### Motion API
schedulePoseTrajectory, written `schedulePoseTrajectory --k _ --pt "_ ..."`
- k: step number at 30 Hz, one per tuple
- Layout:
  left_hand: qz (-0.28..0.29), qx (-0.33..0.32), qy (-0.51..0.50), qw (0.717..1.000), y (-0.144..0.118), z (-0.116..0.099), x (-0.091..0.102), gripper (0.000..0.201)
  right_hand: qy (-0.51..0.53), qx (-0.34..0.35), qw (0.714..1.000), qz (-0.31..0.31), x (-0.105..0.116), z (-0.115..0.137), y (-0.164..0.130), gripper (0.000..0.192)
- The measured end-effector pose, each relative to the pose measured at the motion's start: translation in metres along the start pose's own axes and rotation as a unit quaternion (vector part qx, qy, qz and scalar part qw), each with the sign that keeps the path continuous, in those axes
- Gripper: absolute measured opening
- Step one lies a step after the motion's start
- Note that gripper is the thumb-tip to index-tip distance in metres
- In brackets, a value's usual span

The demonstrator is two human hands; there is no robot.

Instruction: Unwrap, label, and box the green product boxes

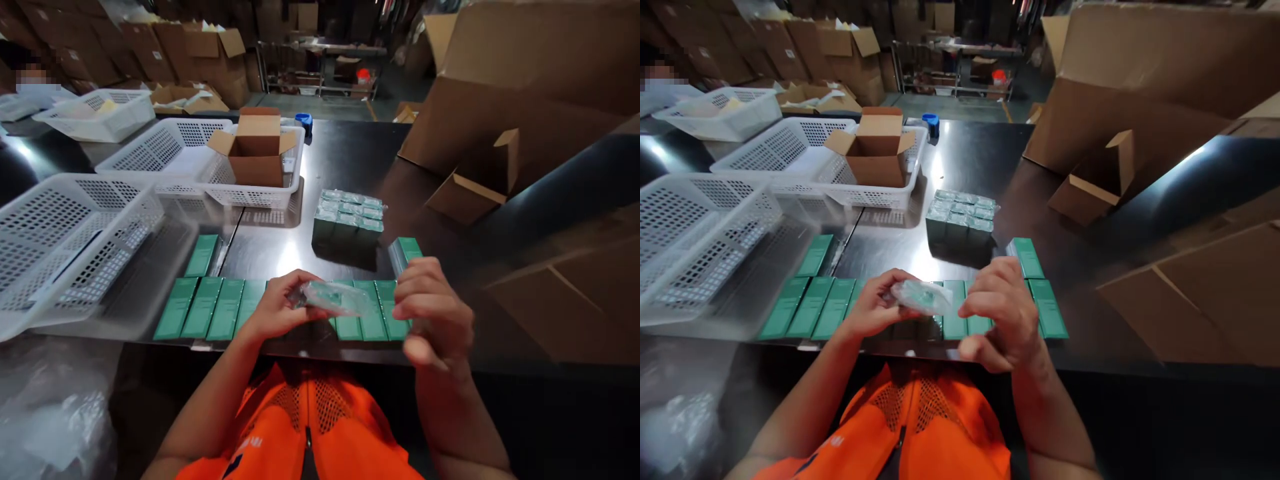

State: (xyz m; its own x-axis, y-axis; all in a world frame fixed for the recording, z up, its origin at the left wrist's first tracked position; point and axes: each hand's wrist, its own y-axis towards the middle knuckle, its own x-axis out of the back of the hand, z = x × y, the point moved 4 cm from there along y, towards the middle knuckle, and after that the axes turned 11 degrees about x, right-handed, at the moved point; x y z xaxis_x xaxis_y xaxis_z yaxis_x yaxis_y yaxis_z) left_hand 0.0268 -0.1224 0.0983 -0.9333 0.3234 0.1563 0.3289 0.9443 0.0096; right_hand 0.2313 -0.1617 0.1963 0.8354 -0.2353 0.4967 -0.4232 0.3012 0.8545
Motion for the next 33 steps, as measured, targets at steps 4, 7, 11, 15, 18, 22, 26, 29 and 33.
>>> schedulePoseTrajectory --k 4,7,11,15,18,22,26,29,33 --pt "-0.035 -0.115 0.128 0.984 -0.008 -0.018 0.002 0.033 -0.037 -0.038 0.989 0.137 -0.001 0.007 0.014 0.030" --pt "-0.045 -0.143 0.169 0.974 -0.014 -0.026 0.000 0.033 -0.098 0.006 0.966 0.239 -0.011 0.012 0.023 0.026" --pt "-0.042 -0.135 0.180 0.973 -0.016 -0.032 -0.004 0.032 -0.150 0.025 0.976 0.158 -0.011 0.012 0.028 0.011" --pt "-0.039 -0.146 0.167 0.974 -0.016 -0.035 -0.006 0.036 -0.134 -0.063 0.988 0.049 -0.005 0.006 0.018 0.010" --pt "-0.089 -0.132 0.191 0.969 -0.014 -0.030 -0.006 0.033 -0.139 -0.128 0.978 -0.092 0.007 0.007 0.006 0.013" --pt "-0.158 -0.108 0.208 0.959 -0.015 -0.023 -0.009 0.031 -0.150 -0.082 0.985 0.020 -0.001 0.016 0.003 0.027" --pt "-0.172 -0.156 0.245 0.941 -0.020 -0.030 -0.018 0.033 -0.110 -0.069 0.983 0.134 -0.014 0.016 0.001 0.006" --pt "-0.154 -0.169 0.262 0.938 -0.021 -0.038 -0.023 0.033 -0.046 -0.086 0.990 0.100 -0.017 0.013 -0.001 0.007" --pt "-0.125 -0.146 0.265 0.945 -0.016 -0.040 -0.026 0.035 -0.073 -0.037 0.995 0.051 -0.020 0.018 -0.002 0.009"
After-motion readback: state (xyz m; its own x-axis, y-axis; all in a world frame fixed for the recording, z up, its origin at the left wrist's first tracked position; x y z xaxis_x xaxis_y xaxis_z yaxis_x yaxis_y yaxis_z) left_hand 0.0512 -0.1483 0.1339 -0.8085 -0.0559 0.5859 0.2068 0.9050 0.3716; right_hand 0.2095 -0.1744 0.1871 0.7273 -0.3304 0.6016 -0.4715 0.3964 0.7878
